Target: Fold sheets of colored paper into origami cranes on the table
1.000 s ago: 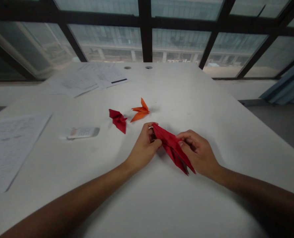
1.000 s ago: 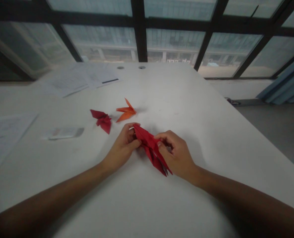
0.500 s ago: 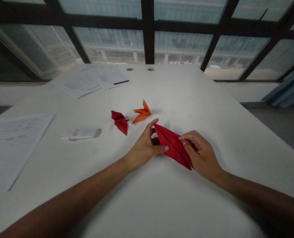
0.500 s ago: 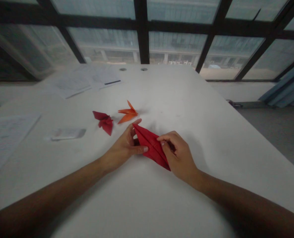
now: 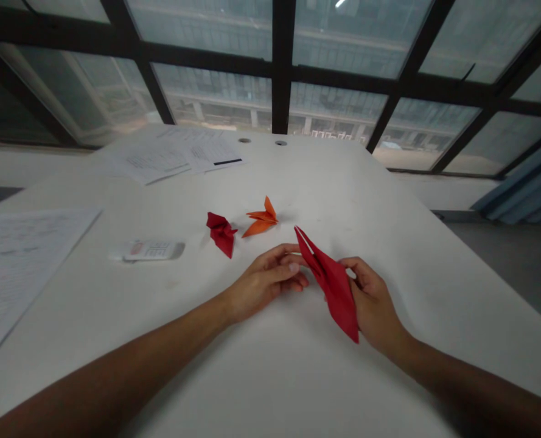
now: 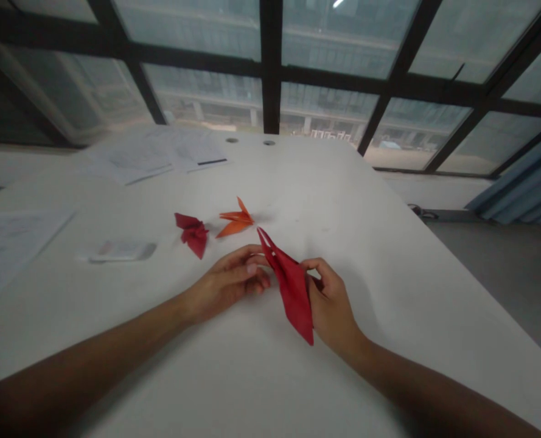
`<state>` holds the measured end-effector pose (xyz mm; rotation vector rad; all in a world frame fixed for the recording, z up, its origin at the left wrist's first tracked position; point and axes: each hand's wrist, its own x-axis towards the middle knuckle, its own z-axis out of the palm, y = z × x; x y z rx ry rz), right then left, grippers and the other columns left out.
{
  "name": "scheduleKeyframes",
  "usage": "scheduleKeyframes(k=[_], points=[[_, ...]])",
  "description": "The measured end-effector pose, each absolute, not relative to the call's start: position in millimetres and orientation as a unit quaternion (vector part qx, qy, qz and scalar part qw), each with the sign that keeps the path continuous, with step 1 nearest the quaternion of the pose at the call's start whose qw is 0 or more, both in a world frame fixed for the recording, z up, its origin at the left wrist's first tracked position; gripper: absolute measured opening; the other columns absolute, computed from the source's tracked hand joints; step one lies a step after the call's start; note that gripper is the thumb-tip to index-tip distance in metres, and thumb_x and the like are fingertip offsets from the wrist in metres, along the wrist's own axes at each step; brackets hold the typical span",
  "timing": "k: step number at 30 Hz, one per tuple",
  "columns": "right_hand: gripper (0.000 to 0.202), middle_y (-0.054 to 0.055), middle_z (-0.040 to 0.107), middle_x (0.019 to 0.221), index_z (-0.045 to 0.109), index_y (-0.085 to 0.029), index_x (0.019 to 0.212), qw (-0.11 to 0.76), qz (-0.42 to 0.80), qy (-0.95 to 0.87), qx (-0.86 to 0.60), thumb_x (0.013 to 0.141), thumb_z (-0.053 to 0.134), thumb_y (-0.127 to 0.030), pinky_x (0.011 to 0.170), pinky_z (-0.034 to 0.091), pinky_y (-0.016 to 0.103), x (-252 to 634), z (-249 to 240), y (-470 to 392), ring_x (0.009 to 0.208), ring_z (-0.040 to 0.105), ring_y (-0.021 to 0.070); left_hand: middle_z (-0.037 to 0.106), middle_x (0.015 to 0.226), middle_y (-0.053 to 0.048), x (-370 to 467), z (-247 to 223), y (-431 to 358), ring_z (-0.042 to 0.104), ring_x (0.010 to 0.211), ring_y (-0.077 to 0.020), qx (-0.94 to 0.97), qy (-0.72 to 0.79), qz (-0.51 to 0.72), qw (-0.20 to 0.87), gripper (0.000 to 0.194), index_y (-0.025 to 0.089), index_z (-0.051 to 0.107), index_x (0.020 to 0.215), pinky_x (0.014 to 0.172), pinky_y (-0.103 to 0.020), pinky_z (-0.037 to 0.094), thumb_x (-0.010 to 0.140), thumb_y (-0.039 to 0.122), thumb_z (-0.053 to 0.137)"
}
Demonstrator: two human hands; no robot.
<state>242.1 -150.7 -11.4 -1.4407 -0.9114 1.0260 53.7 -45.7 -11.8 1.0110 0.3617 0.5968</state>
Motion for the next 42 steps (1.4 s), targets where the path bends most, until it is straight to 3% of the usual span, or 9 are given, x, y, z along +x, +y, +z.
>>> scheduleKeyframes(k=[5,10,13,16,20,28,31,35,42], points=[[0.021,-0.004,0.064,0.067,0.062,-0.022,0.092,0.524,0.532,-0.356,-0.562,0.08,0.075,-0.034,0.047,0.041,0.022,236.0,-10.1,-150.5,0.052,0.054,0.0116,0.066,0.089,-0.002,56.1,-13.9,-47.8,0.059,0.075,-0.0112,0.546,0.19,0.27,0.77,0.03,0.016,0.064,0.106,0.072,-0.027,0.046,0.085,0.03,0.08],[0.018,-0.001,0.067,0.082,0.064,-0.022,0.098,0.495,0.516,-0.417,-0.561,0.087,0.07,-0.034,0.061,0.05,0.025,235.5,-12.4,-149.7,0.067,0.061,0.0142,0.062,0.082,0.002,56.1,-15.9,-47.2,0.058,0.071,-0.0104,0.533,0.205,0.29,0.768,0.041,0.019,0.056,0.112,0.071,-0.027,0.046,0.082,0.029,0.082],[0.02,0.002,0.068,0.092,0.059,-0.024,0.11,0.526,0.404,-0.443,-0.603,0.094,0.06,-0.037,0.071,0.053,0.031,243.7,-16.0,-148.8,0.078,0.064,0.0179,0.062,0.087,0.001,57.2,-18.1,-47.2,0.059,0.071,-0.0099,0.515,0.214,0.314,0.768,0.045,0.021,0.053,0.119,0.068,-0.026,0.046,0.083,0.027,0.079],[0.018,0.004,0.063,0.101,0.059,-0.026,0.111,0.559,0.157,-0.534,-0.615,0.094,0.062,-0.031,0.082,0.052,0.035,251.4,-13.6,-151.4,0.09,0.061,0.0194,0.06,0.086,0.003,59.3,-17.2,-52.7,0.057,0.069,-0.0094,0.514,0.243,0.345,0.747,0.051,0.022,0.049,0.123,0.066,-0.025,0.045,0.082,0.026,0.079],[0.029,0.005,0.067,0.107,0.064,-0.029,0.122,0.384,0.13,-0.733,-0.547,0.093,0.065,-0.026,0.089,0.052,0.039,249.7,-4.8,-157.7,0.097,0.064,0.0221,0.058,0.082,0.004,60.8,-11.9,-63.3,0.056,0.071,-0.0103,0.546,0.23,0.353,0.724,0.057,0.022,0.045,0.13,0.068,-0.025,0.044,0.083,0.025,0.077],[0.033,0.0,0.077,0.091,0.068,-0.028,0.118,0.346,0.237,-0.66,-0.624,0.087,0.066,-0.02,0.065,0.057,0.029,245.9,-1.1,-154.3,0.074,0.07,0.017,0.054,0.088,0.003,55.8,-9.7,-64.0,0.053,0.068,-0.0102,0.596,0.235,0.348,0.684,0.084,0.034,0.021,0.159,0.064,-0.025,0.046,0.091,0.031,0.07],[0.035,-0.001,0.078,0.089,0.065,-0.027,0.12,0.358,0.273,-0.638,-0.625,0.087,0.063,-0.018,0.058,0.055,0.026,247.6,0.6,-152.5,0.074,0.073,0.0172,0.059,0.093,-0.002,53.3,-13.0,-65.4,0.055,0.072,-0.0133,0.688,0.238,0.348,0.59,0.06,0.033,0.036,0.155,0.068,-0.029,0.048,0.099,0.03,0.057],[0.033,-0.002,0.078,0.086,0.059,-0.029,0.124,0.387,0.294,-0.622,-0.613,0.092,0.058,-0.02,0.066,0.058,0.029,248.0,-1.3,-152.3,0.074,0.074,0.017,0.059,0.1,-0.006,51.8,-12.3,-71.2,0.058,0.084,-0.0171,0.813,0.232,0.348,0.404,0.029,0.025,0.069,0.12,0.079,-0.031,0.049,0.101,0.022,0.048],[0.029,0.002,0.076,0.114,0.063,-0.031,0.124,0.374,0.261,-0.675,-0.58,0.099,0.051,-0.023,0.089,0.058,0.035,251.3,-8.3,-150.8,0.1,0.073,0.0189,0.057,0.096,-0.003,54.3,-6.8,-72.0,0.056,0.082,-0.0151,0.823,0.277,0.308,0.389,0.007,0.02,0.057,0.089,0.075,-0.029,0.047,0.091,0.022,0.063]])
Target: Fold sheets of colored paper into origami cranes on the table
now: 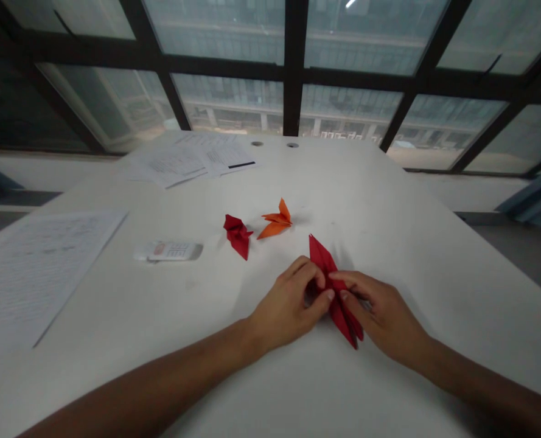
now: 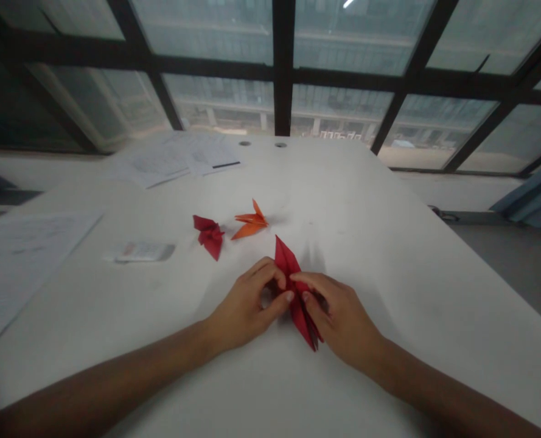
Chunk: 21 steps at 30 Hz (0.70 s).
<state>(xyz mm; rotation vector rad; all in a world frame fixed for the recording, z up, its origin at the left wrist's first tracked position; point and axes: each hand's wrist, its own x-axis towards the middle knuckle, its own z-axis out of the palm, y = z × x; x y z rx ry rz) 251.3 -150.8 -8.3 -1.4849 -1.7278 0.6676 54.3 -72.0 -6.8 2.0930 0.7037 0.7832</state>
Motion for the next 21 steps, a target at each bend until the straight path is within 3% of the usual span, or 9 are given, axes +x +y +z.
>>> scheduleKeyframes(k=[4,8,11,14,21], points=[[0.031,0.003,0.075,0.114,0.068,-0.03,0.121,0.357,0.246,-0.698,-0.571,0.098,0.05,-0.02,0.088,0.057,0.035,253.6,-5.8,-148.5,0.099,0.072,0.0195,0.061,0.092,-0.001,55.6,-10.2,-68.9,0.057,0.077,-0.0145,0.783,0.292,0.301,0.46,0.009,0.022,0.056,0.095,0.072,-0.028,0.046,0.09,0.018,0.062],[0.021,0.001,0.075,0.098,0.069,-0.028,0.11,0.355,0.284,-0.665,-0.592,0.091,0.062,-0.023,0.073,0.056,0.031,254.7,-6.5,-146.2,0.081,0.07,0.0181,0.065,0.091,0.0,55.9,-13.7,-66.6,0.062,0.081,-0.0157,0.709,0.27,0.314,0.571,0.034,0.025,0.052,0.122,0.076,-0.029,0.048,0.091,0.02,0.064],[0.02,-0.002,0.069,0.083,0.064,-0.026,0.105,0.366,0.325,-0.639,-0.594,0.086,0.072,-0.029,0.066,0.052,0.028,255.1,-9.5,-144.0,0.071,0.064,0.0163,0.067,0.087,0.001,55.5,-15.9,-63.7,0.061,0.077,-0.0147,0.674,0.267,0.317,0.612,0.044,0.026,0.047,0.131,0.076,-0.029,0.048,0.091,0.024,0.067],[0.022,-0.005,0.061,0.072,0.059,-0.025,0.098,0.368,0.368,-0.616,-0.591,0.084,0.075,-0.03,0.061,0.046,0.026,254.5,-10.6,-142.5,0.063,0.055,0.014,0.066,0.085,0.001,54.7,-17.9,-61.3,0.06,0.074,-0.0141,0.657,0.268,0.318,0.629,0.042,0.025,0.046,0.132,0.073,-0.028,0.046,0.095,0.03,0.065],[0.032,-0.005,0.054,0.073,0.046,-0.022,0.074,0.389,0.365,-0.622,-0.574,0.083,0.075,-0.032,0.062,0.039,0.025,256.0,-8.9,-140.3,0.067,0.047,0.0131,0.063,0.084,0.0,54.9,-15.7,-61.9,0.059,0.075,-0.0144,0.669,0.279,0.317,0.611,0.029,0.023,0.056,0.123,0.072,-0.027,0.046,0.097,0.034,0.063]])
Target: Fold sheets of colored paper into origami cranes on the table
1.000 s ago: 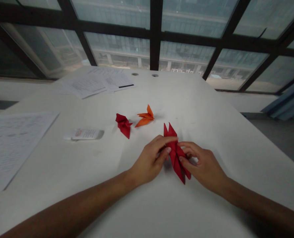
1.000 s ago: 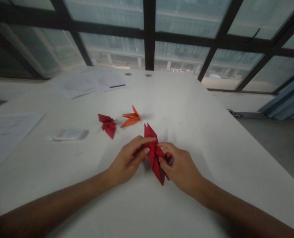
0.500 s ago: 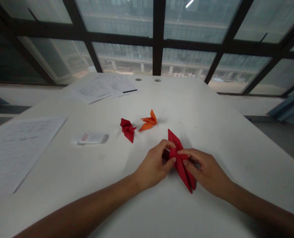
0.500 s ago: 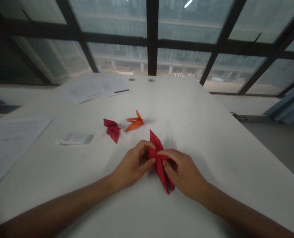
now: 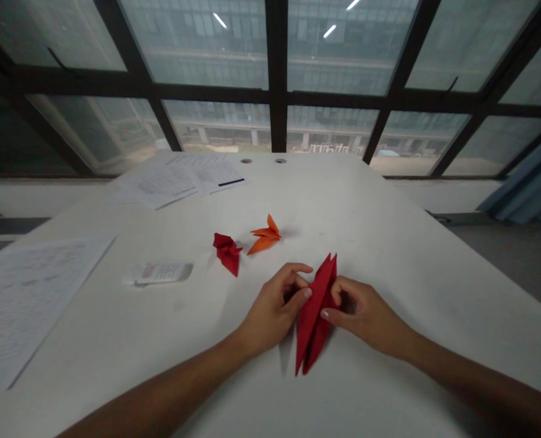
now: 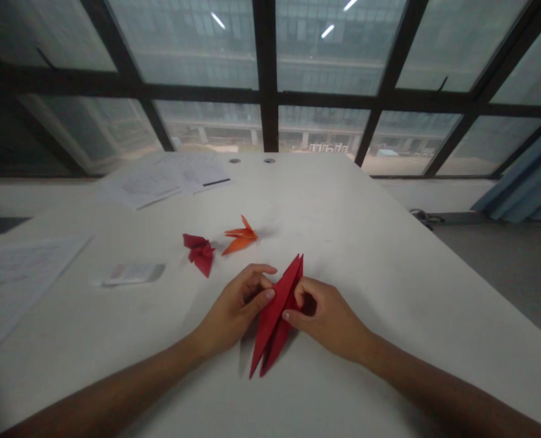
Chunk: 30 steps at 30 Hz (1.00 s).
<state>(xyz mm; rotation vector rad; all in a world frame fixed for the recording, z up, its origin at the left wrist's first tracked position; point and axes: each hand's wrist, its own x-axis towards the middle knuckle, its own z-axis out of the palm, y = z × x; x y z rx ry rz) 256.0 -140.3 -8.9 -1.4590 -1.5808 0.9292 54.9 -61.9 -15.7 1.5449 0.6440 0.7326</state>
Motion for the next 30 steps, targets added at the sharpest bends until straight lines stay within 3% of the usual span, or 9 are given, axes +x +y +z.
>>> scheduleKeyframes(k=[10,15,18,22,25,30], points=[[0.024,-0.001,0.062,0.083,0.061,-0.021,0.094,0.484,0.515,-0.509,-0.491,0.086,0.074,-0.04,0.068,0.045,0.029,257.1,-16.0,-132.4,0.073,0.056,0.0146,0.062,0.082,0.001,55.5,-15.2,-52.0,0.055,0.073,-0.0131,0.619,0.292,0.345,0.643,0.028,0.021,0.058,0.117,0.069,-0.024,0.043,0.094,0.036,0.067],[0.019,0.0,0.066,0.086,0.066,-0.023,0.103,0.505,0.53,-0.482,-0.481,0.086,0.071,-0.028,0.07,0.045,0.028,258.1,-18.5,-130.5,0.076,0.058,0.0147,0.065,0.09,-0.002,54.1,-18.2,-45.9,0.059,0.081,-0.0147,0.608,0.263,0.315,0.679,0.031,0.019,0.064,0.116,0.075,-0.026,0.045,0.091,0.036,0.07],[0.026,-0.001,0.067,0.086,0.069,-0.024,0.109,0.506,0.535,-0.474,-0.482,0.083,0.068,-0.022,0.071,0.045,0.029,257.3,-17.1,-131.0,0.077,0.059,0.0151,0.067,0.095,-0.004,53.2,-17.6,-45.0,0.061,0.084,-0.016,0.605,0.244,0.291,0.7,0.04,0.019,0.063,0.126,0.077,-0.028,0.046,0.09,0.034,0.071],[0.037,0.001,0.07,0.097,0.068,-0.026,0.117,0.512,0.553,-0.448,-0.48,0.081,0.066,-0.021,0.078,0.047,0.032,254.7,-13.5,-132.1,0.086,0.062,0.0175,0.065,0.092,-0.002,53.3,-18.6,-46.2,0.059,0.08,-0.0142,0.607,0.224,0.293,0.704,0.058,0.024,0.05,0.145,0.077,-0.028,0.045,0.091,0.03,0.071],[0.034,0.002,0.069,0.108,0.065,-0.025,0.118,0.519,0.538,-0.456,-0.483,0.084,0.066,-0.024,0.087,0.046,0.034,253.2,-14.7,-132.5,0.098,0.062,0.0195,0.063,0.092,-0.002,52.7,-20.1,-46.9,0.058,0.082,-0.0136,0.621,0.206,0.295,0.696,0.055,0.024,0.052,0.144,0.078,-0.027,0.044,0.093,0.029,0.069],[0.03,-0.004,0.056,0.08,0.059,-0.024,0.115,0.502,0.496,-0.498,-0.504,0.089,0.071,-0.034,0.07,0.042,0.029,253.9,-23.1,-133.4,0.074,0.054,0.0151,0.064,0.096,-0.003,49.6,-16.7,-48.1,0.059,0.085,-0.0146,0.602,0.216,0.295,0.71,0.038,0.022,0.064,0.129,0.079,-0.027,0.044,0.092,0.029,0.069]])
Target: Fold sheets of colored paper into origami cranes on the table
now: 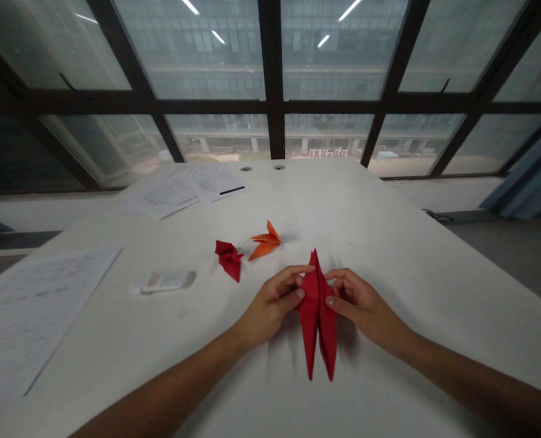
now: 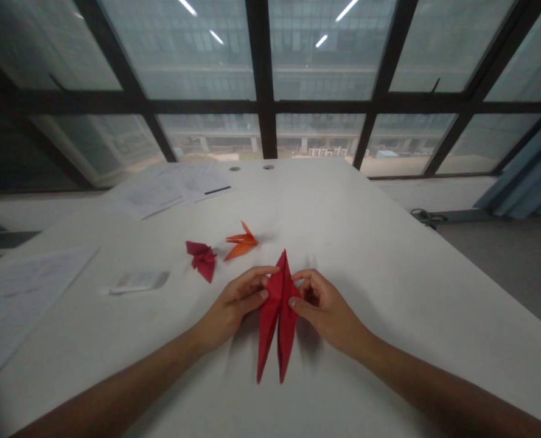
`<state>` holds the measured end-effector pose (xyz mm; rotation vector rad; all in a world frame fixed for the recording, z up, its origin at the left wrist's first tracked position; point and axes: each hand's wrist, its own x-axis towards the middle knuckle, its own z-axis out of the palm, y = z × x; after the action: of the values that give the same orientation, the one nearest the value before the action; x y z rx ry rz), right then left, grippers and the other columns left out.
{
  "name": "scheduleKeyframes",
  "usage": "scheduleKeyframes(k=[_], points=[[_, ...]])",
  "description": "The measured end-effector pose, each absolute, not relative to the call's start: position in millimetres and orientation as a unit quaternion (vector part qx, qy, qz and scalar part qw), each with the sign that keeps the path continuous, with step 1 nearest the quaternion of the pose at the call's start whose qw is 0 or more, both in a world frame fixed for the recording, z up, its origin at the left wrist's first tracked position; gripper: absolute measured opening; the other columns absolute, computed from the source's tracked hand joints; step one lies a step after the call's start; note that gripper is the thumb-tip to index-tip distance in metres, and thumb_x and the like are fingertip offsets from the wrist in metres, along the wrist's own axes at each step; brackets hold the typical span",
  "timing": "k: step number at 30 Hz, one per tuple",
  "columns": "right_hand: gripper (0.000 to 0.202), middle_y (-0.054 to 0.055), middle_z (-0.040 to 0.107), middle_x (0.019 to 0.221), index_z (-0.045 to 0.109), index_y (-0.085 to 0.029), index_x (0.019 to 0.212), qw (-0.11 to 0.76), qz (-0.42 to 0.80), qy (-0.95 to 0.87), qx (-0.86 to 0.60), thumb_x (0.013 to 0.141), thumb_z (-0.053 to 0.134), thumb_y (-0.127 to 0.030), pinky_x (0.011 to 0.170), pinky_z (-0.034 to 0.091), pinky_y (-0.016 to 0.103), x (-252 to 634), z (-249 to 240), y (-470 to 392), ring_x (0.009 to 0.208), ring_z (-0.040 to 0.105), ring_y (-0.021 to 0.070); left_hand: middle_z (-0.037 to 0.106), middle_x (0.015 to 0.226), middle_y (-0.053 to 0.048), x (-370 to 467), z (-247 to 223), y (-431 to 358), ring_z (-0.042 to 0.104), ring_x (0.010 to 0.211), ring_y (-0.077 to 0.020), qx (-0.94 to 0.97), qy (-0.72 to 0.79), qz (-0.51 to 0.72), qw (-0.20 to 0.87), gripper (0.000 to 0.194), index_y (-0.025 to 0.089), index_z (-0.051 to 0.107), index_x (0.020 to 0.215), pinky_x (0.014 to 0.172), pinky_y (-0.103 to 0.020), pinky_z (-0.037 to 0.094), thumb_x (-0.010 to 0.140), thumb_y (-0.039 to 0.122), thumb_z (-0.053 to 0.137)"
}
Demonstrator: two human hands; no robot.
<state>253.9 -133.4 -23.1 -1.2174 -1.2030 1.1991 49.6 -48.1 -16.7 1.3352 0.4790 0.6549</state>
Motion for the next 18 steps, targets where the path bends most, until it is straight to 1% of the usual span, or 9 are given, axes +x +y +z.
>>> scheduleKeyframes(k=[2,4,7,10,12,15,17,18], points=[[0.033,-0.006,0.051,0.075,0.057,-0.024,0.115,0.498,0.485,-0.509,-0.508,0.089,0.073,-0.037,0.065,0.039,0.028,254.1,-25.2,-134.5,0.07,0.05,0.0139,0.066,0.097,-0.004,48.8,-14.7,-49.0,0.06,0.086,-0.0154,0.605,0.226,0.289,0.707,0.026,0.018,0.068,0.115,0.08,-0.027,0.044,0.092,0.03,0.068],[0.035,-0.005,0.054,0.078,0.055,-0.025,0.117,0.497,0.49,-0.513,-0.501,0.09,0.073,-0.039,0.067,0.04,0.028,253.8,-26.5,-135.7,0.072,0.052,0.0145,0.068,0.096,-0.005,48.7,-13.4,-49.8,0.06,0.085,-0.0156,0.614,0.231,0.283,0.699,0.021,0.017,0.069,0.107,0.079,-0.027,0.044,0.092,0.031,0.068],[0.035,-0.003,0.058,0.084,0.053,-0.026,0.121,0.503,0.497,-0.513,-0.487,0.093,0.069,-0.041,0.071,0.044,0.03,252.6,-28.3,-136.6,0.076,0.056,0.0155,0.068,0.095,-0.005,49.8,-12.7,-50.4,0.059,0.082,-0.015,0.619,0.231,0.28,0.697,0.021,0.016,0.067,0.105,0.078,-0.027,0.045,0.093,0.034,0.066],[0.033,-0.003,0.057,0.083,0.053,-0.027,0.122,0.521,0.483,-0.509,-0.486,0.096,0.066,-0.041,0.068,0.044,0.029,251.8,-28.2,-136.2,0.073,0.056,0.0146,0.067,0.091,-0.003,51.9,-13.3,-50.4,0.058,0.077,-0.0139,0.621,0.247,0.286,0.687,0.022,0.016,0.066,0.104,0.075,-0.027,0.046,0.092,0.035,0.066],[0.032,-0.003,0.057,0.083,0.053,-0.028,0.124,0.535,0.469,-0.509,-0.484,0.097,0.064,-0.04,0.068,0.045,0.029,251.5,-26.5,-136.1,0.072,0.057,0.0142,0.068,0.093,-0.004,53.4,-14.3,-50.9,0.06,0.079,-0.0149,0.627,0.256,0.289,0.677,0.025,0.017,0.065,0.107,0.076,-0.028,0.047,0.093,0.037,0.065],[0.032,-0.003,0.057,0.086,0.052,-0.029,0.126,0.543,0.457,-0.51,-0.487,0.098,0.062,-0.04,0.071,0.047,0.029,250.7,-23.7,-138.0,0.074,0.058,0.0144,0.069,0.101,-0.006,54.9,-15.2,-53.3,0.064,0.088,-0.0186,0.653,0.26,0.286,0.651,0.031,0.018,0.062,0.115,0.081,-0.031,0.05,0.094,0.041,0.064],[0.032,-0.002,0.058,0.089,0.052,-0.029,0.127,0.538,0.454,-0.511,-0.493,0.098,0.062,-0.04,0.075,0.048,0.031,249.4,-23.0,-140.7,0.079,0.06,0.0158,0.069,0.108,-0.008,55.1,-14.2,-55.9,0.065,0.096,-0.021,0.68,0.264,0.284,0.622,0.04,0.02,0.058,0.125,0.086,-0.034,0.052,0.092,0.04,0.067],[0.033,-0.001,0.059,0.091,0.052,-0.029,0.128,0.536,0.451,-0.512,-0.496,0.098,0.062,-0.039,0.078,0.049,0.032,248.6,-22.8,-142.4,0.083,0.061,0.0167,0.068,0.115,-0.009,55.1,-13.2,-57.3,0.065,0.102,-0.0226,0.695,0.268,0.282,0.605,0.047,0.02,0.055,0.131,0.09,-0.036,0.052,0.09,0.038,0.071]])
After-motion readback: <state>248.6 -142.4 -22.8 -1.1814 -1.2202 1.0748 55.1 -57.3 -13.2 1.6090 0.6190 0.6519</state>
